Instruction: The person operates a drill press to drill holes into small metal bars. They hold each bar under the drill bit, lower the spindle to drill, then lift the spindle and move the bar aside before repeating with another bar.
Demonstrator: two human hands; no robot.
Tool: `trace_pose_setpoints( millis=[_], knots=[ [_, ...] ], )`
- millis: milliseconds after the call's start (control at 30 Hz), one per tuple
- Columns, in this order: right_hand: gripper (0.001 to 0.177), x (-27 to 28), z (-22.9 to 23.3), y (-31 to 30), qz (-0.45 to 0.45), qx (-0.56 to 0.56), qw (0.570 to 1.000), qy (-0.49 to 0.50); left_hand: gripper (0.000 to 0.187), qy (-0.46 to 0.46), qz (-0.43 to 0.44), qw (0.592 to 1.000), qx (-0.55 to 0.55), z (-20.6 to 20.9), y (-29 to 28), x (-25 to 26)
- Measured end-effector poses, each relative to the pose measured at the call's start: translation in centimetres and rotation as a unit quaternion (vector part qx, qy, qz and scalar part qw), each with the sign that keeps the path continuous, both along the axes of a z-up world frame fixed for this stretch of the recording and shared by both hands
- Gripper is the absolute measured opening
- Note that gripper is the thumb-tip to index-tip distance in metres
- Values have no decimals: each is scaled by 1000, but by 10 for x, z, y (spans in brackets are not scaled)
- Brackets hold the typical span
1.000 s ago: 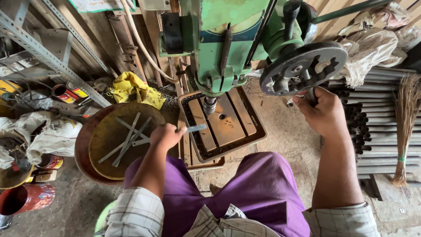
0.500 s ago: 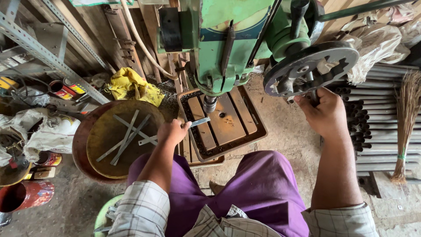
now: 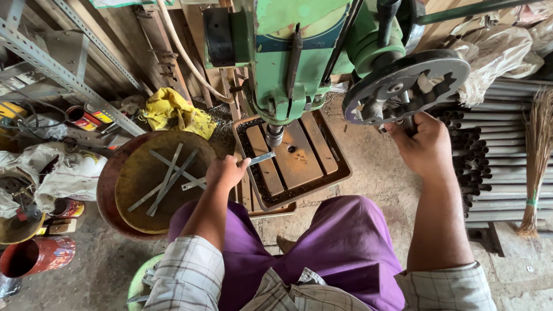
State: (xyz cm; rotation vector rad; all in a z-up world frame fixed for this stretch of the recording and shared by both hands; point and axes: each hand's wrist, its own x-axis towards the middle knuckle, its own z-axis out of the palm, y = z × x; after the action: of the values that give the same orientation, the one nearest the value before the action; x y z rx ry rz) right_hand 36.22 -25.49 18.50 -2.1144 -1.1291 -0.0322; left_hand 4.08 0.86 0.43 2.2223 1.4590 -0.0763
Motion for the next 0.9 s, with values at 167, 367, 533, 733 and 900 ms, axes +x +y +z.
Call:
trace_pose_setpoints(
  millis=[167,367,533,733,900],
  knots=[
    [45,5,-7,0,-3,5,1000,-6,51,-5,0,1000,-2,1,-1,0],
    [43,5,-7,1,-11,-4,1000,-6,52,5,-2,1000,-8,3,0,0],
    [36,0,-3,3,-13,-2,1000,2,46,8,-4,1000,-10,4,0,0],
    [37,0,-3,4,-26,-18,999,16,43,4,-1,1000,-26,12,-3,0],
    [34,2,-5,4,-20,-9,1000,13,45,2,4,1000,-24,14,-3,0]
  ],
)
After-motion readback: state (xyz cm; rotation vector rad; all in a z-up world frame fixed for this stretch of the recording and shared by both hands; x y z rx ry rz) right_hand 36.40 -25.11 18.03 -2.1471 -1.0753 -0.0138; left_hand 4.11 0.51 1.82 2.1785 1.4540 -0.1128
